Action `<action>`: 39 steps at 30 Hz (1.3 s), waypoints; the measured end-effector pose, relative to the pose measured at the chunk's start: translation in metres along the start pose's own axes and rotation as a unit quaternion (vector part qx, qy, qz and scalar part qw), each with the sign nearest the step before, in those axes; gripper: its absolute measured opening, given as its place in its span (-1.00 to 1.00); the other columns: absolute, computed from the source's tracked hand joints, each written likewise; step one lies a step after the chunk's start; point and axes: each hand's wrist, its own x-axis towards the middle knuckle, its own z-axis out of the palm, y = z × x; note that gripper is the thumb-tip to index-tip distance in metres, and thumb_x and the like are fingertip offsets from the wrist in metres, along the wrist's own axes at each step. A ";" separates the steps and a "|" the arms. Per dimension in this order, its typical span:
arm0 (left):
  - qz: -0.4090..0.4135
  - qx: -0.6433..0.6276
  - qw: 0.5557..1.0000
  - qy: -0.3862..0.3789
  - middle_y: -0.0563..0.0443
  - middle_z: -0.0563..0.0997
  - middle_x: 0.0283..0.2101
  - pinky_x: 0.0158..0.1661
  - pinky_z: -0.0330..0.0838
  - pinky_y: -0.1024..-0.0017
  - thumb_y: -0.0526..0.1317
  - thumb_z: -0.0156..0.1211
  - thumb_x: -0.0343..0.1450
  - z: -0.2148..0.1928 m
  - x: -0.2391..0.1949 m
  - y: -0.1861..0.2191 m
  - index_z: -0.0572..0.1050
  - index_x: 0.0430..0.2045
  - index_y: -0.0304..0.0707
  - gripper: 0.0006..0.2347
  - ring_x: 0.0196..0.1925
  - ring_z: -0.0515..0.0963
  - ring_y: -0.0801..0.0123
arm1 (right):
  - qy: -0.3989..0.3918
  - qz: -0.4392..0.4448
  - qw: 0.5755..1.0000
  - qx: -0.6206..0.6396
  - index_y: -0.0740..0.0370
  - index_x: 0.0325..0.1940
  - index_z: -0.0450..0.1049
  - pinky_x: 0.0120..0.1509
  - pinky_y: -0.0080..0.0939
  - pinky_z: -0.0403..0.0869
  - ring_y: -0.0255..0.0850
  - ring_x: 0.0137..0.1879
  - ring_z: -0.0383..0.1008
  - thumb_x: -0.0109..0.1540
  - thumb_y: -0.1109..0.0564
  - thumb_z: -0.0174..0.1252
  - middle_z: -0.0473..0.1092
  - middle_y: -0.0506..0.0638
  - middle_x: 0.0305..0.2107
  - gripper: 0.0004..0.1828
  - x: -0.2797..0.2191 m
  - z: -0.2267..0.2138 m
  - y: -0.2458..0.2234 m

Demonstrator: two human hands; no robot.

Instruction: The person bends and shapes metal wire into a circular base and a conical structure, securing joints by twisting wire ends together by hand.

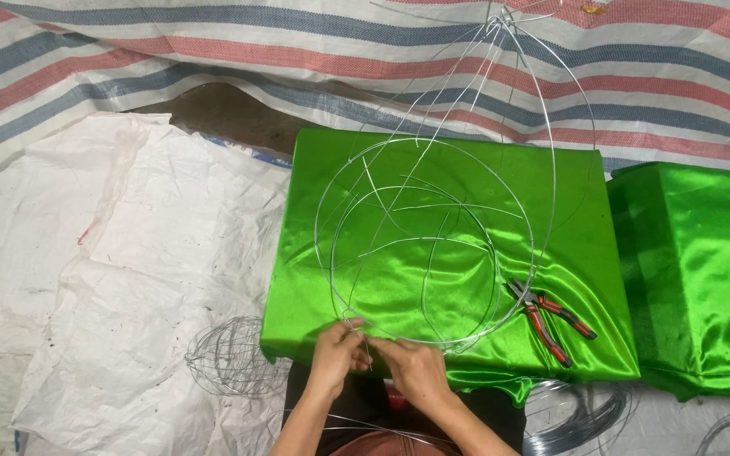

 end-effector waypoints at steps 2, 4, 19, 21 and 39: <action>-0.012 0.006 1.000 -0.004 -0.25 0.61 -0.35 -0.52 0.52 0.44 -0.44 0.05 0.48 0.000 -0.004 0.006 0.48 0.10 -0.41 -0.71 -0.59 0.54 0.28 | -0.009 0.009 1.000 0.002 -0.15 0.08 0.56 -0.74 -0.26 0.30 -0.30 -0.69 0.32 0.24 0.15 0.20 0.45 -0.15 -0.63 -0.67 -0.002 0.002 0.003; -0.024 0.011 1.000 -0.007 -0.24 0.61 -0.30 -0.50 0.53 0.45 -0.45 0.04 0.49 0.000 -0.004 0.006 0.48 0.12 -0.40 -0.71 -0.57 0.53 0.30 | -0.019 0.019 1.000 0.004 -0.20 0.06 0.56 -0.71 -0.23 0.36 -0.26 -0.65 0.41 0.24 0.13 0.21 0.52 -0.13 -0.56 -0.67 -0.002 0.000 0.005; -0.009 0.002 0.997 -0.078 -0.25 0.66 -0.42 -0.47 0.55 0.43 -0.49 0.24 0.36 0.004 -0.012 0.001 0.28 0.27 -0.24 -0.46 -0.51 0.61 0.21 | -0.027 0.044 0.998 0.032 -0.08 -0.14 0.63 -0.59 -0.15 0.49 -0.22 -0.50 0.60 0.24 0.06 0.21 0.63 -0.17 -0.39 -0.86 0.007 -0.016 0.003; 0.002 0.079 0.993 -0.086 -0.17 0.63 -0.43 -0.45 0.53 0.45 -0.49 0.18 0.40 0.001 -0.014 0.004 0.21 0.34 -0.15 -0.43 -0.49 0.60 0.27 | -0.043 0.056 0.995 0.067 -0.04 -0.14 0.66 -0.49 -0.31 0.62 -0.28 -0.44 0.67 0.19 0.14 0.28 0.65 -0.14 -0.37 -0.83 0.005 -0.015 0.006; 0.076 0.136 0.987 0.046 -0.12 0.70 -0.09 -0.14 0.66 0.44 -0.30 0.13 0.43 0.000 -0.018 0.008 0.22 0.29 -0.18 -0.52 -0.25 0.70 0.30 | -0.060 0.067 0.992 0.085 0.00 -0.15 0.65 -0.41 -0.36 0.67 -0.32 -0.45 0.68 0.19 0.16 0.30 0.66 -0.11 -0.34 -0.84 -0.001 -0.017 0.011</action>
